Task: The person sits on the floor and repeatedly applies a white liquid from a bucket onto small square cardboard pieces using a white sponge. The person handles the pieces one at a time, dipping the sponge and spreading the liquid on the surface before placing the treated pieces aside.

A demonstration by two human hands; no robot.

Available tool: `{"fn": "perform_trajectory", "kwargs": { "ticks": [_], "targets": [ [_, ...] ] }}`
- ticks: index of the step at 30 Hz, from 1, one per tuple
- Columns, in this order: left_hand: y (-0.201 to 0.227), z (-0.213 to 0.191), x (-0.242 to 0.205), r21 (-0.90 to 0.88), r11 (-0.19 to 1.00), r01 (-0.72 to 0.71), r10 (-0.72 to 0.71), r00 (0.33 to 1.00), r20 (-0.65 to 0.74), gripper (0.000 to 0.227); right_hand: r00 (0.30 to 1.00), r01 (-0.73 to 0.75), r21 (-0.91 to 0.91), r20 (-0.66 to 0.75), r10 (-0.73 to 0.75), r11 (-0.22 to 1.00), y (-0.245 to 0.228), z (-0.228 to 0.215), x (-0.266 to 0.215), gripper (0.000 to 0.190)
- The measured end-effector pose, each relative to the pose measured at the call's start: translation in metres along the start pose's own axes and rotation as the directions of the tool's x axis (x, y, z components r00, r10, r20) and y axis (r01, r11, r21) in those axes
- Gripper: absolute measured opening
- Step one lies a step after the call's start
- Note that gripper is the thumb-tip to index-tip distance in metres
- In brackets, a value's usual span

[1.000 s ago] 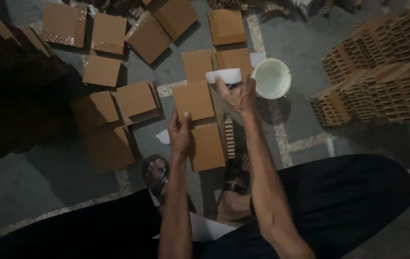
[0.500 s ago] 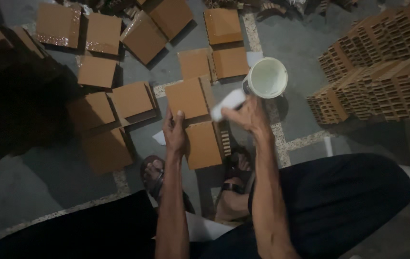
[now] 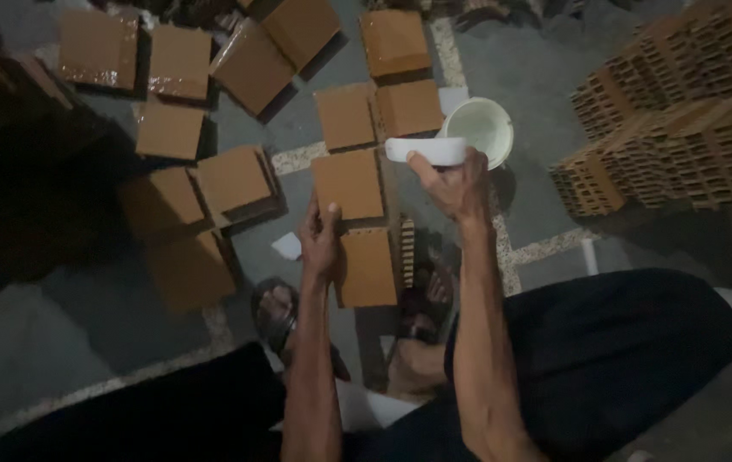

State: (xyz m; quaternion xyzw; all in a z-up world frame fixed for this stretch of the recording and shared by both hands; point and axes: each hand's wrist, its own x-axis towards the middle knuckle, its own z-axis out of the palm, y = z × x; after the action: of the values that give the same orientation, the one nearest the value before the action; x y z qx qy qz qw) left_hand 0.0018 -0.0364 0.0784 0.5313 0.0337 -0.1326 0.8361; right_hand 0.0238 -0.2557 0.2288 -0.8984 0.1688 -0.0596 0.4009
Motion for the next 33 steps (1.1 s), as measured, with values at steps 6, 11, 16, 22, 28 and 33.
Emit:
{"fn": "perform_trajectory", "kwargs": {
  "ticks": [6,11,16,22,28,33],
  "targets": [
    [0.012,0.005,0.000,0.063,0.997,0.045,-0.046,0.999,0.009,0.071,0.999,0.018,-0.020,-0.043,-0.019,1.000,0.001,0.008,0.002,0.045],
    [0.007,0.000,0.003,-0.007,1.000,-0.019,0.019,0.999,0.033,0.069,0.994,0.064,-0.029,0.096,-0.061,0.998,0.027,0.008,-0.011,0.059],
    [-0.002,-0.009,0.007,-0.048,0.999,-0.003,0.003,1.000,-0.004,0.063,0.966,-0.068,-0.127,0.238,0.097,0.990,0.037,-0.006,-0.035,0.058],
    [-0.012,-0.011,0.005,-0.130,0.991,0.033,-0.029,0.999,0.031,0.057,0.970,-0.210,0.008,0.127,0.208,0.978,0.010,-0.002,0.006,0.047],
    [-0.018,-0.013,0.003,-0.091,0.994,0.059,-0.056,0.998,0.041,0.058,0.988,-0.030,-0.016,0.153,0.032,0.999,0.008,-0.005,0.018,0.043],
    [-0.021,-0.020,0.008,-0.067,0.994,0.089,-0.092,0.995,-0.037,0.060,0.906,-0.231,-0.111,0.338,0.256,0.966,0.020,-0.019,-0.012,0.051]
  ]
}}
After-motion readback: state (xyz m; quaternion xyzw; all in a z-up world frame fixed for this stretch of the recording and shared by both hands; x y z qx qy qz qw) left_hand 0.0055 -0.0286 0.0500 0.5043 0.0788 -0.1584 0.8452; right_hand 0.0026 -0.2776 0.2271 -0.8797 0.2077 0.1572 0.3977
